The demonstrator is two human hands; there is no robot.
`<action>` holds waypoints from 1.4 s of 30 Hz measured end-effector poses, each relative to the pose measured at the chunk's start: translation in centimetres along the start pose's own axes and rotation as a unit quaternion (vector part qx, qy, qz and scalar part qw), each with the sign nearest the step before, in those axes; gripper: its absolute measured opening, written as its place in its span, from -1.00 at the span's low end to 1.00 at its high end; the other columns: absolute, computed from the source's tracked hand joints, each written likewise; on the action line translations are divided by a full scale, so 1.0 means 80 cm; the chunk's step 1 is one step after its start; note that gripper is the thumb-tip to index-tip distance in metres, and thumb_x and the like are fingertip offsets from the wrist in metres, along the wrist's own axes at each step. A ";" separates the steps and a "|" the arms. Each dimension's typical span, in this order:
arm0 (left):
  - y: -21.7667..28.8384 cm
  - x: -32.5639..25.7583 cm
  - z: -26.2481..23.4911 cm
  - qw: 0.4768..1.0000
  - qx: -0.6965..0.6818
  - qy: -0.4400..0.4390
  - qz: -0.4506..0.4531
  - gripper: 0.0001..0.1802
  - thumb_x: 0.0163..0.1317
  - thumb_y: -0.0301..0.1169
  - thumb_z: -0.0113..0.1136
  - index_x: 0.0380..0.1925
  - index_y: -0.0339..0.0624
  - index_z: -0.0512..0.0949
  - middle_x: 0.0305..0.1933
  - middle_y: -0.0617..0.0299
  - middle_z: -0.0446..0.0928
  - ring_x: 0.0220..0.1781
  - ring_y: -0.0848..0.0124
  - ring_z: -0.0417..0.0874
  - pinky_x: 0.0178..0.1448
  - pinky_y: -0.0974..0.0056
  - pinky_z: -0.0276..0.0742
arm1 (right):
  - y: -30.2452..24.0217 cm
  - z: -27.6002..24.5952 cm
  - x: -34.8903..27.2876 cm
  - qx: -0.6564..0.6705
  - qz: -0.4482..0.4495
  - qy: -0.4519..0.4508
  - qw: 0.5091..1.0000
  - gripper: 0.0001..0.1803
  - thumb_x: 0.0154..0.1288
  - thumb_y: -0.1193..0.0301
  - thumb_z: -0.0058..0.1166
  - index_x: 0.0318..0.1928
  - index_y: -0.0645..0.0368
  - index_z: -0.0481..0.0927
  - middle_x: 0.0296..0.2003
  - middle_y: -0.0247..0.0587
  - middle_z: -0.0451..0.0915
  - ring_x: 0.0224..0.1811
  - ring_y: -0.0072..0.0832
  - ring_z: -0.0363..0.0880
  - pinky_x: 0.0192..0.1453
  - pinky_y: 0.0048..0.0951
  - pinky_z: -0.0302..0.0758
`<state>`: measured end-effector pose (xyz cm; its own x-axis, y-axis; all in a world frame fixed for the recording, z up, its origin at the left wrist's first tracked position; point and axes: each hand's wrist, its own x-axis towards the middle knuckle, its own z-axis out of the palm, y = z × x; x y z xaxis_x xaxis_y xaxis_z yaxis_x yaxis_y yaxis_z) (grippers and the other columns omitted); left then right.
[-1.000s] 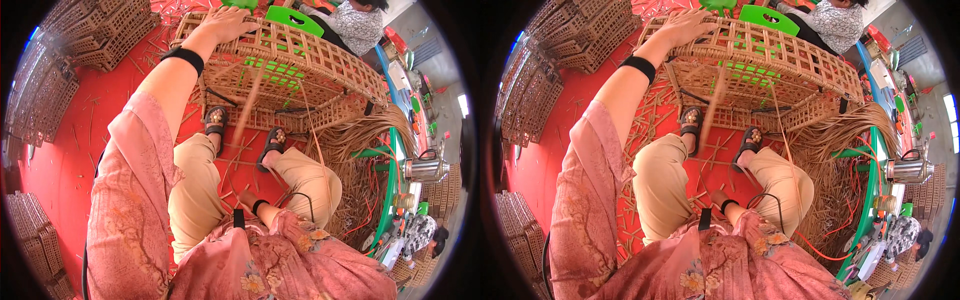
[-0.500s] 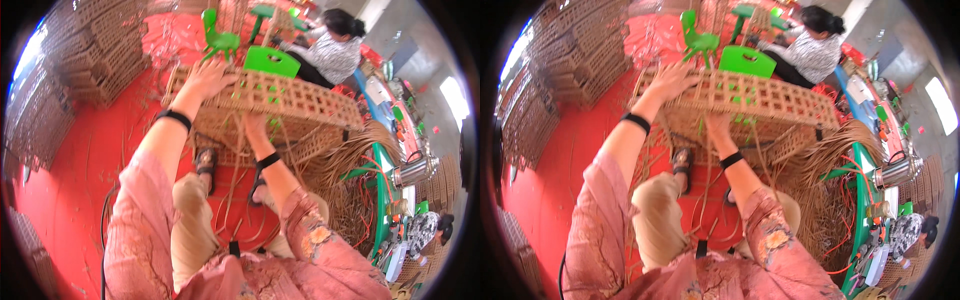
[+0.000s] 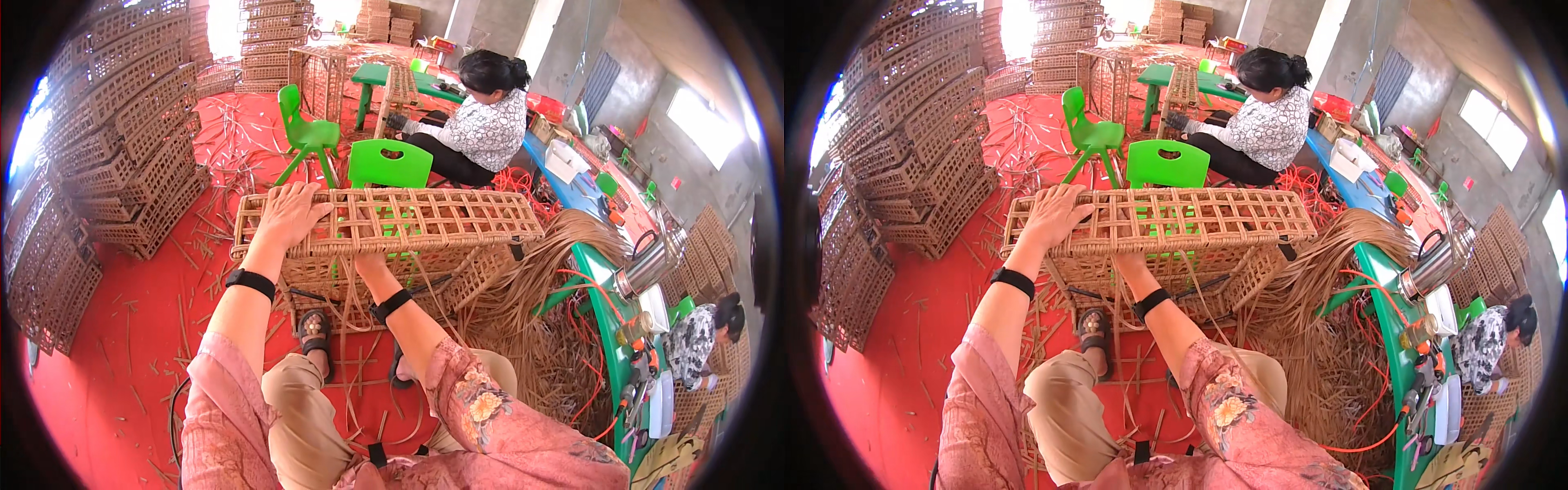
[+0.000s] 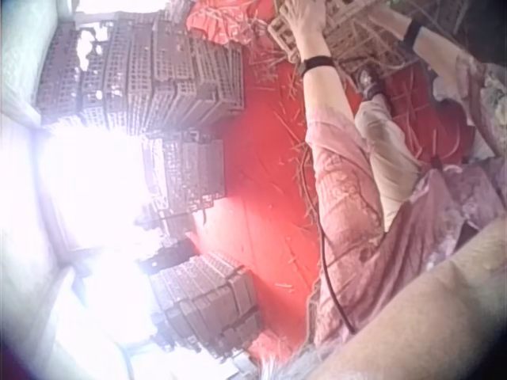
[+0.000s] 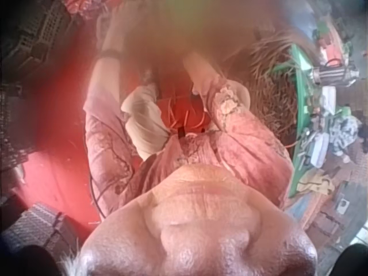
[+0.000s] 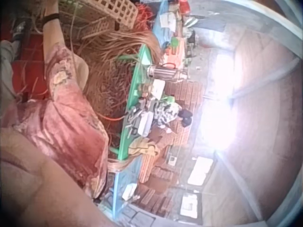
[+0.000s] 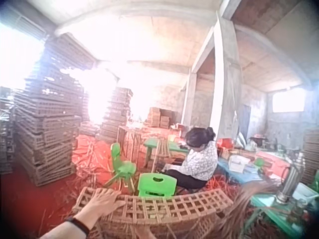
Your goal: Weaving a large rectangular wicker basket using strips of material.
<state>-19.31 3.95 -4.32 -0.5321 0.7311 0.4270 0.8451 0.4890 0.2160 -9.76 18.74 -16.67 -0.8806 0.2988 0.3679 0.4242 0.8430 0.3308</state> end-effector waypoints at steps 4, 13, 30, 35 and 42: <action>-0.004 -0.005 -0.001 1.000 0.001 0.011 0.001 -0.36 0.33 0.08 -0.05 0.19 -0.18 0.39 0.09 0.07 0.47 0.26 0.20 0.37 0.36 0.07 0.13 | -0.001 -0.030 -0.003 -0.002 -0.012 -0.069 0.998 -0.32 0.44 0.32 -0.04 0.47 0.03 0.03 0.48 -0.23 -0.04 0.46 -0.23 0.04 0.47 -0.19 0.21; 0.004 -0.002 -0.008 0.999 0.002 -0.033 -0.022 -0.34 0.34 0.08 -0.08 0.24 -0.18 0.36 0.22 0.06 0.42 0.33 0.16 0.32 0.41 0.09 0.08 | 0.006 -0.014 -0.003 0.004 -0.017 -0.043 0.999 -0.35 0.45 0.33 -0.06 0.47 0.05 0.04 0.48 -0.23 -0.02 0.46 -0.25 0.05 0.46 -0.21 0.22; 0.000 -0.001 -0.008 0.999 0.004 -0.025 -0.019 -0.34 0.33 0.08 -0.08 0.24 -0.19 0.36 0.20 0.04 0.43 0.32 0.14 0.33 0.38 0.08 0.11 | 0.003 0.009 -0.006 0.000 -0.037 0.068 0.997 -0.33 0.38 0.32 0.02 0.44 0.08 0.11 0.44 -0.21 0.06 0.41 -0.25 0.12 0.37 -0.19 0.25; 0.010 0.002 -0.006 0.999 0.003 -0.035 -0.014 -0.31 0.33 0.10 -0.10 0.25 -0.20 0.35 0.22 0.03 0.42 0.33 0.15 0.33 0.40 0.08 0.10 | 0.007 0.101 0.004 0.269 -0.034 0.195 0.942 -0.30 0.30 0.29 0.15 0.39 0.09 0.20 0.35 -0.18 0.19 0.32 -0.24 0.22 0.24 -0.16 0.29; -0.009 -0.001 -0.004 0.998 0.011 -0.043 -0.036 -0.25 0.31 0.17 -0.11 0.31 -0.14 0.30 0.37 -0.01 0.30 0.43 0.08 0.22 0.48 -0.01 0.02 | -0.002 0.005 -0.007 0.844 0.139 0.061 0.514 -0.68 0.42 0.40 -0.03 0.13 0.22 0.40 -0.04 -0.28 0.48 -0.03 -0.36 0.44 -0.03 -0.28 0.45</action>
<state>-19.87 3.35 -4.26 -0.5945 0.7319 0.3331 0.8038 0.5510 0.2241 -9.42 18.59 -17.27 -0.7714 0.5698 0.2832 -0.3489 -0.0065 -0.9371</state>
